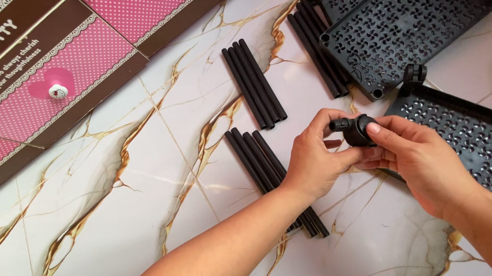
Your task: The person assembles a black plastic two-tier stand by attaching caster wheels to the corners of a perforated tray and inserting four vertical support poles. They then place a second tray on top of the poles to complete the structure.
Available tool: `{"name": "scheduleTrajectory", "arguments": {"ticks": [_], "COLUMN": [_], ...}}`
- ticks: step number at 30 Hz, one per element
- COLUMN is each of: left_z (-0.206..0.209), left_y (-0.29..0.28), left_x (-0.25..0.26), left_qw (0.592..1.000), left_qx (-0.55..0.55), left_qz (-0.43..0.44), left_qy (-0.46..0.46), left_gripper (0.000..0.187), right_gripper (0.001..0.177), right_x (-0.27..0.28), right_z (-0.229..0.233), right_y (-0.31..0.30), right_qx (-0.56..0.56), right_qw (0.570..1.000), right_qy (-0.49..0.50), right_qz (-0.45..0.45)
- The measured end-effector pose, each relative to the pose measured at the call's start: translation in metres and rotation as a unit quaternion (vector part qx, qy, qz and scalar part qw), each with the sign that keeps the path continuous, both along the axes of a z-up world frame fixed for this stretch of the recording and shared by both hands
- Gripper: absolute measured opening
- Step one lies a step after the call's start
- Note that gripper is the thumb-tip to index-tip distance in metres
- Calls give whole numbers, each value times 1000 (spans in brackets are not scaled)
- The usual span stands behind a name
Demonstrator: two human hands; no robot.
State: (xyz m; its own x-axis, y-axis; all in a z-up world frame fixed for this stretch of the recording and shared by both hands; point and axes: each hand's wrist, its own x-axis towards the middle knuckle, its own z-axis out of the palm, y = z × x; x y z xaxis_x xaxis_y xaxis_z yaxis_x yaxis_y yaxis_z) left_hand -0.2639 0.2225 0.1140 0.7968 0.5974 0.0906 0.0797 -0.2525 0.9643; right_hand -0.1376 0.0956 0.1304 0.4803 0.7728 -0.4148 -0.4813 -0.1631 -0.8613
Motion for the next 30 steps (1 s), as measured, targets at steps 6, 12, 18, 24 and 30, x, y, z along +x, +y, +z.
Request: {"name": "scheduleTrajectory", "arguments": {"ticks": [6, 12, 18, 24, 30], "left_z": [2, -9, -26, -30, -28], "left_y": [-10, -12, -14, -25, -43], "left_x": [1, 4, 12, 35, 83], "left_qw": [997, 973, 957, 981, 980], "left_qx": [-74, -203, -263, -147, -79], "left_qz": [-35, -99, -105, -126, -182], "left_qy": [-9, -42, -62, 27, 29], "left_gripper": [51, 49, 43, 34, 36], "right_gripper": [33, 42, 43, 44, 53], "right_x": [6, 17, 27, 41, 65], "right_z": [0, 3, -2, 1, 9], "right_y": [-8, -26, -43, -64, -100], "right_qx": [-3, -4, 6, 13, -1], "right_qw": [996, 985, 985, 980, 975], "right_qy": [-87, -173, -172, -199, -223], "right_qz": [-22, -17, 0, 27, 11]}}
